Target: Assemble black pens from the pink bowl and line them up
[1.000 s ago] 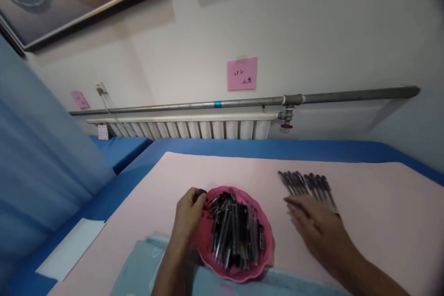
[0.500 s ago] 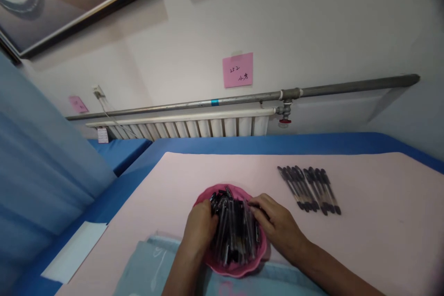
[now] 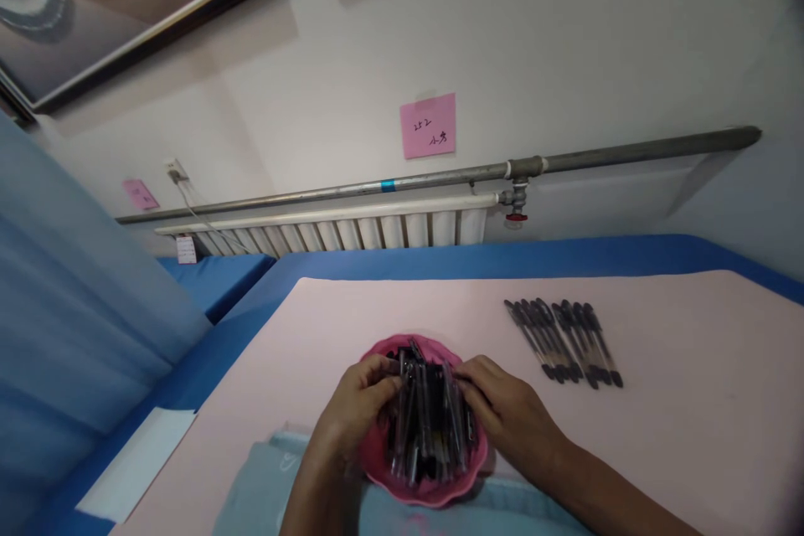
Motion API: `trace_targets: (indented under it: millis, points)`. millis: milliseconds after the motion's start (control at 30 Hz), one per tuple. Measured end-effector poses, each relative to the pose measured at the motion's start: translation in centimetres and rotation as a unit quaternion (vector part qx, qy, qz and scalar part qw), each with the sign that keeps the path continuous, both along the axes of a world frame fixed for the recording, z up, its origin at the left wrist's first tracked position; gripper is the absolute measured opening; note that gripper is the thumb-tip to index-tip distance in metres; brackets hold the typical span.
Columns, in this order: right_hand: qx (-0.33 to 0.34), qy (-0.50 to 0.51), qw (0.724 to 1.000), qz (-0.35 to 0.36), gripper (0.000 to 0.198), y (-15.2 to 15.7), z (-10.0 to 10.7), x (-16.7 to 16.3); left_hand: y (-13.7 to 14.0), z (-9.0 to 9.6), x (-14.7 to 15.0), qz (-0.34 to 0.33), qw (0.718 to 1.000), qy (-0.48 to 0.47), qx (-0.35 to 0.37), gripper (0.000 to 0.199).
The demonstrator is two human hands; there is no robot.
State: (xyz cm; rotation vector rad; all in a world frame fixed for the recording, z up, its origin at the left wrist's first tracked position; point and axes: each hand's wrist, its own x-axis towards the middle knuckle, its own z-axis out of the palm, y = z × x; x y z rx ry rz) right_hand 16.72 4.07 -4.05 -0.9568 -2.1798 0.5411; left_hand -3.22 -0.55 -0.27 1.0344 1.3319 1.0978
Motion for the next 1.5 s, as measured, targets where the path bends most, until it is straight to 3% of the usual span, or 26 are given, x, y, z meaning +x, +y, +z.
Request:
trace_targets:
  millis: [300,467,600,867,1067,1300,1500]
  points:
    - [0.027,-0.017,0.999,-0.006,0.021,-0.3,0.4,0.2,-0.4,0.7,-0.1,-0.003,0.996,-0.085,0.004,0.019]
    - [0.017,-0.008,1.0,-0.01,0.02,-0.1,1.3,0.3,0.1,0.3,-0.6,0.085,0.989,-0.118,0.029,0.017]
    - [0.022,-0.065,0.998,0.008,0.019,-0.1,2.2,-0.3,0.5,-0.1,-0.6,0.136,0.981,-0.132,0.044,0.02]
    - [0.057,-0.169,0.984,0.023,0.005,-0.3,1.8,-2.1,0.6,-0.4,-0.3,0.12,0.987,-0.096,0.052,0.018]
    - [0.062,-0.218,0.974,-0.006,0.015,-0.6,1.4,-3.4,0.6,-0.4,-0.1,0.116,0.989,-0.081,0.038,0.019]
    - [-0.006,-0.241,0.97,-0.029,0.018,-0.4,1.0,-3.8,0.6,-0.1,0.4,0.106,0.991,-0.078,0.02,0.02]
    - [-0.07,-0.176,0.981,-0.054,0.015,-0.1,0.8,-3.8,0.5,-0.2,0.6,0.092,0.991,-0.094,0.014,0.013]
